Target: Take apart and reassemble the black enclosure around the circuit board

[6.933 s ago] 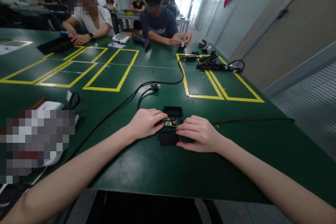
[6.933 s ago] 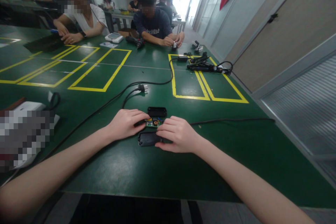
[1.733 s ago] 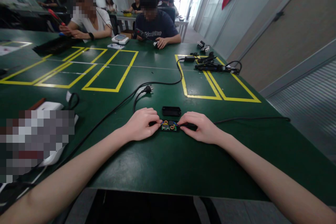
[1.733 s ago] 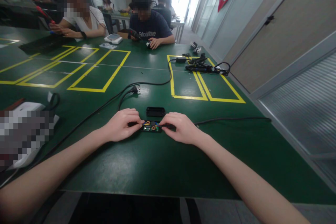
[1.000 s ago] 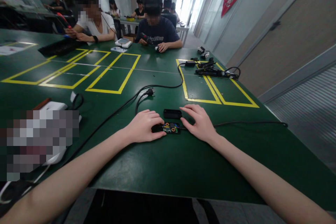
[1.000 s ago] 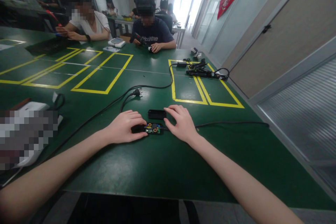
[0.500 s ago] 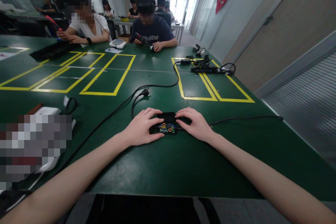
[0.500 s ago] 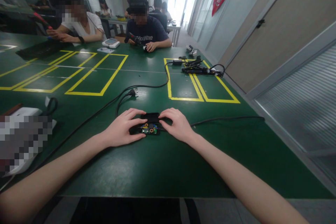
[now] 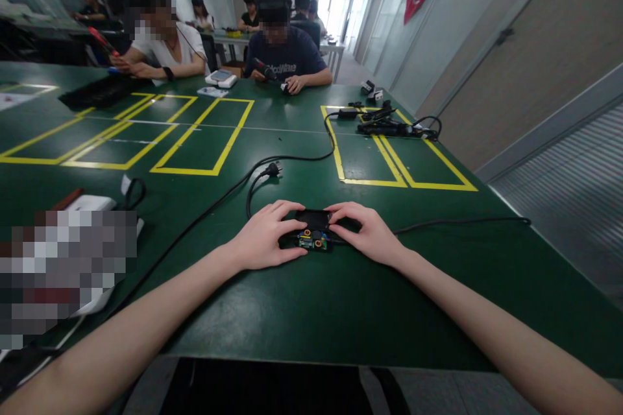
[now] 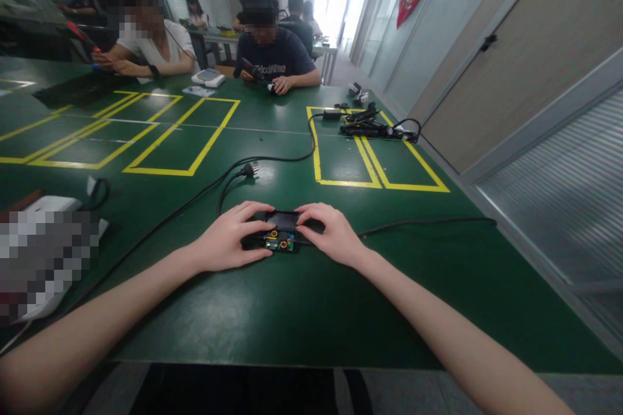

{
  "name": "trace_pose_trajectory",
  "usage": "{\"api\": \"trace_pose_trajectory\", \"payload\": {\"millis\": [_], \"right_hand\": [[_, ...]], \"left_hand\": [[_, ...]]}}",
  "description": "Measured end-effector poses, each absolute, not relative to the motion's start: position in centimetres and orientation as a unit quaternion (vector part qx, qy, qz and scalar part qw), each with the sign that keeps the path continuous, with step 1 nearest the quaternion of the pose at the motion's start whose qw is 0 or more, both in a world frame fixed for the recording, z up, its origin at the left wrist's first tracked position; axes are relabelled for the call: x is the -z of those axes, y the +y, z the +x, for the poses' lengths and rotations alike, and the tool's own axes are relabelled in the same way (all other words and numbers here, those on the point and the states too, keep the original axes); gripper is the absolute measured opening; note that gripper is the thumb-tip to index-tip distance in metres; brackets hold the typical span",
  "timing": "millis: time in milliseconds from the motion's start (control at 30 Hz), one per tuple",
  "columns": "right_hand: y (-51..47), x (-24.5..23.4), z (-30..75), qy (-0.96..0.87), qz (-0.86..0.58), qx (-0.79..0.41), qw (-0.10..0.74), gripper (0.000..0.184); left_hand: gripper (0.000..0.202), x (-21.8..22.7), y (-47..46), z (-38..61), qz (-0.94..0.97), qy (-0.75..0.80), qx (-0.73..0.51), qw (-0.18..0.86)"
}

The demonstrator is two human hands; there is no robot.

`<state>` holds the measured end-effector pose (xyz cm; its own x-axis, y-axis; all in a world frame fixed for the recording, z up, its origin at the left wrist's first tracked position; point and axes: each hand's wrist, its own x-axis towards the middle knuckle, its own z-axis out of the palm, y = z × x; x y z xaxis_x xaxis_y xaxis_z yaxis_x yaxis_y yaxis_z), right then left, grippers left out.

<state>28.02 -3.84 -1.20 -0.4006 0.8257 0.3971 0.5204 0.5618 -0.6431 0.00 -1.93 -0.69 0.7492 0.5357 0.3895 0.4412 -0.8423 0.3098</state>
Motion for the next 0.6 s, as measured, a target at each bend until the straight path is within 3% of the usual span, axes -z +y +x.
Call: {"api": "trace_pose_trajectory", "payload": {"millis": [200, 367, 600], "right_hand": [[-4.34, 0.64, 27.28, -0.753, -0.414, -0.325, 0.395, 0.004], [-4.51, 0.80, 27.04, -0.728, -0.438, -0.366, 0.381, 0.032], [-4.57, 0.68, 26.96, -0.714, -0.450, -0.364, 0.394, 0.022]], "left_hand": [[0.034, 0.54, -2.07, -0.06, 0.928, 0.264, -0.242, 0.105], [0.034, 0.55, -2.10, -0.07, 0.926, 0.271, -0.236, 0.115], [0.033, 0.57, -2.13, -0.08, 0.927, 0.269, -0.235, 0.113]]}}
